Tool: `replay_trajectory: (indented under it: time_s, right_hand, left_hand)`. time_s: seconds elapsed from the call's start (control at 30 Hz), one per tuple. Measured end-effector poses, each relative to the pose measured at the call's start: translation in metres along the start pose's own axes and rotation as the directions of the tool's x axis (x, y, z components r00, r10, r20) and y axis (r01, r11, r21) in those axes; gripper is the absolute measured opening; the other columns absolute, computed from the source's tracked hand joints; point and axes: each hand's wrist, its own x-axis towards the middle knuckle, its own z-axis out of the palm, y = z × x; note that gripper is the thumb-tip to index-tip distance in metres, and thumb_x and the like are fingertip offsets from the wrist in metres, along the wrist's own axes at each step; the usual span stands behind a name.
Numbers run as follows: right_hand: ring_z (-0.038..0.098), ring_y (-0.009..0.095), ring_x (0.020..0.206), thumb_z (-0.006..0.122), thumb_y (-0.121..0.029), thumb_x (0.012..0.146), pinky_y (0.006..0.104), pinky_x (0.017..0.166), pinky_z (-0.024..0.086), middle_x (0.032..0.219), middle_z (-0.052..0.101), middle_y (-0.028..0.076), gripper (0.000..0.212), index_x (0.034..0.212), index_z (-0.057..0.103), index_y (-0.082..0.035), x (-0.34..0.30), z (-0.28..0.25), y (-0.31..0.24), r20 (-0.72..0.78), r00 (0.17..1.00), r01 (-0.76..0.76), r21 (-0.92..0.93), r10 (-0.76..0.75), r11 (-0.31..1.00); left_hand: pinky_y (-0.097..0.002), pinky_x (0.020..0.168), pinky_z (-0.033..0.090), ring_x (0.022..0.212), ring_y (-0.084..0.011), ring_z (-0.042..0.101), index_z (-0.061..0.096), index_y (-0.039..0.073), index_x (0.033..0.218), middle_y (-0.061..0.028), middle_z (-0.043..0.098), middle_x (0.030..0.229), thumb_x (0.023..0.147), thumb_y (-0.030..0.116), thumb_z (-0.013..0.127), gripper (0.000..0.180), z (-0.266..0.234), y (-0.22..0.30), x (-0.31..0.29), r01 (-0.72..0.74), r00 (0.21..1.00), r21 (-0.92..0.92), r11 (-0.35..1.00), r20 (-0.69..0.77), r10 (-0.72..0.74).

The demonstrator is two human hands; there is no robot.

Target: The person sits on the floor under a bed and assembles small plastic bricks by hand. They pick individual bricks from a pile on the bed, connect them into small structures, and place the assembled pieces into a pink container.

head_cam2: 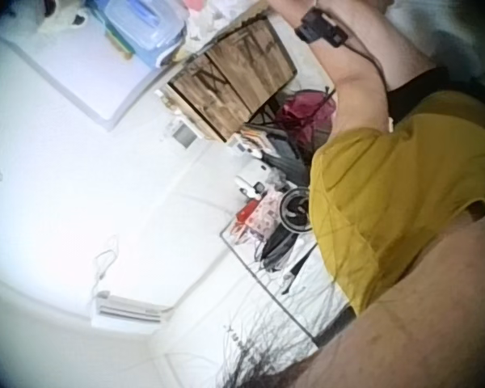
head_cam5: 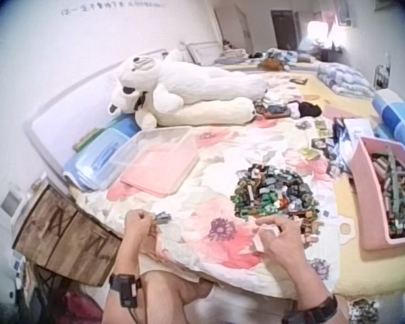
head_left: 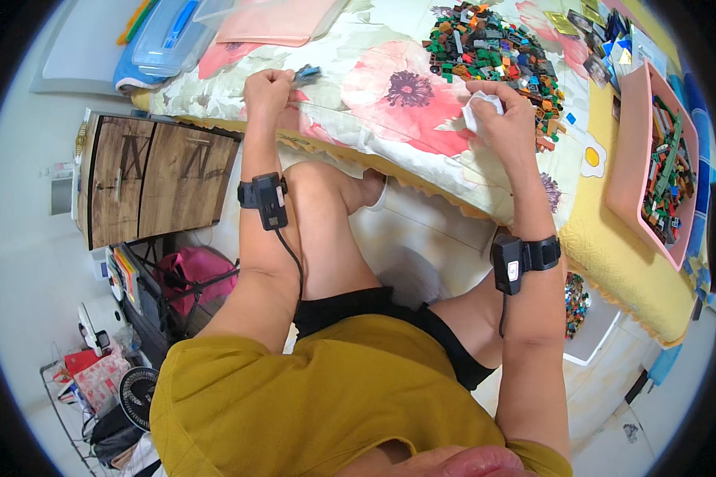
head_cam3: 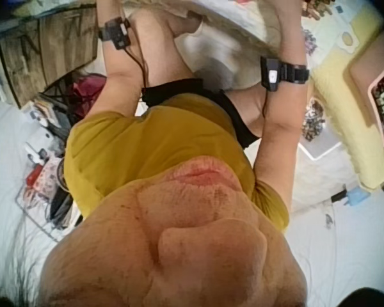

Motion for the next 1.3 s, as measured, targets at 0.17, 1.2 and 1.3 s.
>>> replay_trajectory:
  time_s: [0.17,1.2,1.3]
  right_hand:
    - [0.063,0.012,0.062,0.054,-0.006,0.083,0.0283,0.048,0.056,0.078,0.067,0.007,0.020,0.093,0.072,-0.002,0.000,0.004,0.002,-0.038,0.999,0.026,0.117,-0.022,0.993]
    - [0.052,0.003,0.061,0.072,-0.024,0.085,0.0175,0.054,0.038,0.073,0.061,-0.003,0.020,0.090,0.068,-0.006,-0.015,-0.019,-0.016,0.111,0.991,0.028,0.360,-0.073,0.932]
    - [0.049,0.001,0.061,0.072,-0.024,0.085,0.0168,0.053,0.035,0.072,0.058,-0.005,0.020,0.091,0.068,-0.006,-0.016,-0.021,-0.010,0.062,0.997,0.021,0.278,-0.039,0.960]
  left_hand:
    - [-0.0223,0.053,0.044,0.065,-0.0139,0.061,0.062,0.001,0.089,-0.0040,0.062,0.076,0.090,0.018,0.066,0.017,0.033,0.039,-0.032,0.146,0.947,-0.688,0.711,0.305,0.101]
    - [-0.0231,0.052,0.046,0.061,-0.0132,0.060,0.063,0.001,0.093,-0.0075,0.064,0.076,0.097,0.022,0.051,0.024,0.135,0.114,-0.098,0.463,0.519,-0.574,0.675,0.793,0.318]
    - [-0.0230,0.053,0.050,0.061,-0.0118,0.062,0.064,0.001,0.093,-0.0075,0.066,0.078,0.098,0.024,0.054,0.025,0.134,0.117,-0.102,0.212,0.722,-0.646,0.734,0.610,0.328]
